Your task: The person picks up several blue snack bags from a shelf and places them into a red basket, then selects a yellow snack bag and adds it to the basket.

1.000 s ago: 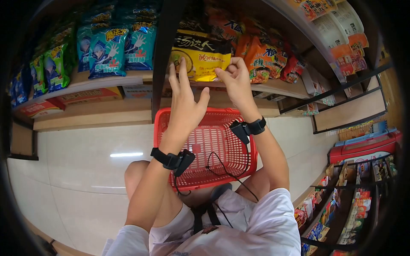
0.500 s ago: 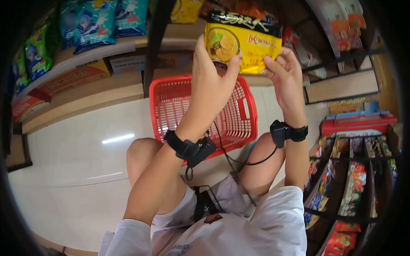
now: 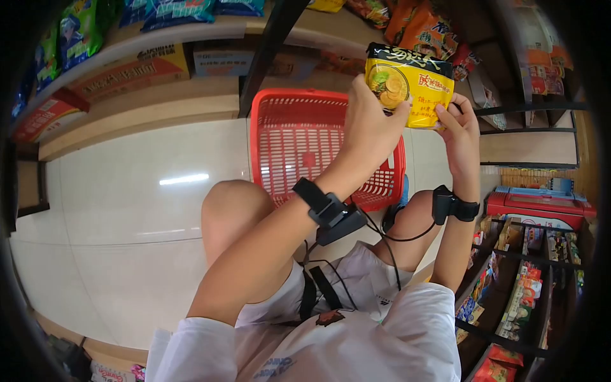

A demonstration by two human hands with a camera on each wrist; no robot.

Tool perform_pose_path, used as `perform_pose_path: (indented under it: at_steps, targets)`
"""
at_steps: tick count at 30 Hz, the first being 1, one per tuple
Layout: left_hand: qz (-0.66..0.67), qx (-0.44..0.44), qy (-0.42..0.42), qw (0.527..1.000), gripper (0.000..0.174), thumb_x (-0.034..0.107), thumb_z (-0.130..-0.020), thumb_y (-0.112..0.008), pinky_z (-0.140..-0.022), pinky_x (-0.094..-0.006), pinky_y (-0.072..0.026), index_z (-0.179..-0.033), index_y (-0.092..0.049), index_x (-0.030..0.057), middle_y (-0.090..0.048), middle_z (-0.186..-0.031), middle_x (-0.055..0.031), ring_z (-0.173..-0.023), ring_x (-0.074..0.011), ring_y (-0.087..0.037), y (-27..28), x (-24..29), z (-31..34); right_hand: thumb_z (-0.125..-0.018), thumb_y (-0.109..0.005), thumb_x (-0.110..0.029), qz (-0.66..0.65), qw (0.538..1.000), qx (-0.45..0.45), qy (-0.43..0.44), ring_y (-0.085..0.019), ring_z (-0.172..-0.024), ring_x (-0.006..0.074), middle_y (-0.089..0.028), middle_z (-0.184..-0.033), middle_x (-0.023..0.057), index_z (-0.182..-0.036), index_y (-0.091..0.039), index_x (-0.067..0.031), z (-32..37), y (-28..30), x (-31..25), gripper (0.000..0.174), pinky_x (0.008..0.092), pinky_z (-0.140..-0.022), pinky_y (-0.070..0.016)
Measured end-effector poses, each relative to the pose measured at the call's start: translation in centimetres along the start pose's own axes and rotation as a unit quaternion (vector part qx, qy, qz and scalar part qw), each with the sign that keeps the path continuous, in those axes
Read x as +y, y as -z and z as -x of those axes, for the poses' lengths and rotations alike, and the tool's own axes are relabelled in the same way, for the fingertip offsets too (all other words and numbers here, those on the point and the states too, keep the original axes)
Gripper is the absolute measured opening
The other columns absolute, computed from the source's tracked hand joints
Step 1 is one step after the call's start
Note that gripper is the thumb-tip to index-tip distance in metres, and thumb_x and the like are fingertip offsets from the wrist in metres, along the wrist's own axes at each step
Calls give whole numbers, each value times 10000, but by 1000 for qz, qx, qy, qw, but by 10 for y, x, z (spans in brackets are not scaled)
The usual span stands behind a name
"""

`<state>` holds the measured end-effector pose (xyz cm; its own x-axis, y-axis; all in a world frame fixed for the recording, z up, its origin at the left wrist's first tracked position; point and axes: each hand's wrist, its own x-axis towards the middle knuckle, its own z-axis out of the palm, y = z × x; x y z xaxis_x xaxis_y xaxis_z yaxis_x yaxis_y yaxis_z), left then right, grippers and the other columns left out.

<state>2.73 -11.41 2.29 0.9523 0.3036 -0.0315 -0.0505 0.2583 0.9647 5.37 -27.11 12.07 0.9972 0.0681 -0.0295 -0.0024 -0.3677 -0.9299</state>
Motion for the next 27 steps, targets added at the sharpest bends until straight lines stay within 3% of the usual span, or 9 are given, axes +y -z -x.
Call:
perform_pose_path:
  at_steps: [11,15,16,17,19,23,24,25,27]
  targets:
    - [80,-27,166,982,582,103,-795,-764,-963,-463,-476,-1176,-371,-95,-490,-1193,-309,-1144,-430,-559,-11,-27,4,-985,-602,-78,178,976,-118,-44,-617,-961,67,-686,-1116,37,-1212,-515,-28,-11,16,6,248,223,-798,-472]
    - [165,-10,135,977,592,31,-783,-749,-986,-420,-467,-1195,-337,-74,-487,-1178,-258,-1135,-346,-558,-53,-72,12,-992,-580,-70,130,986,-98,-26,-622,-980,86,-684,-1115,33,-1216,-512,-50,-9,47,52,235,228,-815,-476]
    - [69,-43,148,986,590,17,-790,-732,-956,-392,-491,-1209,-323,-56,-507,-1167,-227,-1098,-306,-580,-47,-72,17,-990,-583,-70,94,992,-79,-36,-624,-982,91,-682,-1110,41,-1216,-508,-45,-3,49,68,239,234,-814,-483]
    - [90,-87,166,978,568,14,-830,-711,-831,-333,-551,-1240,-322,-39,-553,-1172,-153,-988,-178,-628,-45,-81,22,-989,-586,-69,58,995,-60,-46,-626,-984,97,-680,-1106,49,-1217,-505,-41,4,53,87,243,240,-813,-489]
    - [126,-172,201,956,505,51,-857,-683,-832,-345,-540,-1263,-397,-40,-593,-1164,-115,-954,-161,-636,-41,-89,26,-995,-562,-56,32,992,-74,-95,-635,-985,118,-675,-1111,73,-1225,-498,-35,13,64,126,240,262,-816,-504]
    - [8,-204,351,914,400,128,-878,-663,-872,-326,-509,-1243,-531,26,-643,-1121,-52,-967,-160,-639,-37,-85,57,-997,-517,-32,-54,976,-92,-192,-652,-978,171,-671,-1093,109,-1233,-493,-28,49,63,174,237,305,-823,-526]
    - [-7,-197,362,911,383,149,-885,-655,-880,-322,-503,-1238,-550,44,-649,-1116,-43,-978,-162,-635,-33,-89,69,-984,-516,-49,27,987,-95,-125,-681,-954,232,-673,-1082,166,-1229,-499,-1,58,62,199,251,333,-830,-537]
    - [-20,-188,373,908,368,171,-891,-648,-888,-318,-496,-1233,-568,62,-654,-1111,-34,-988,-165,-631,-33,-95,80,-995,-526,-94,141,979,-115,-94,-644,-912,166,-652,-1036,106,-1251,-481,9,65,63,199,279,313,-741,-535]
    - [-13,-172,493,852,391,196,-896,-646,-918,-314,-480,-1259,-563,78,-645,-1146,-35,-1017,-164,-616,-26,-110,91,-981,-566,-124,185,965,-145,-120,-659,-903,189,-654,-1024,132,-1271,-485,37,74,61,203,342,332,-745,-541]
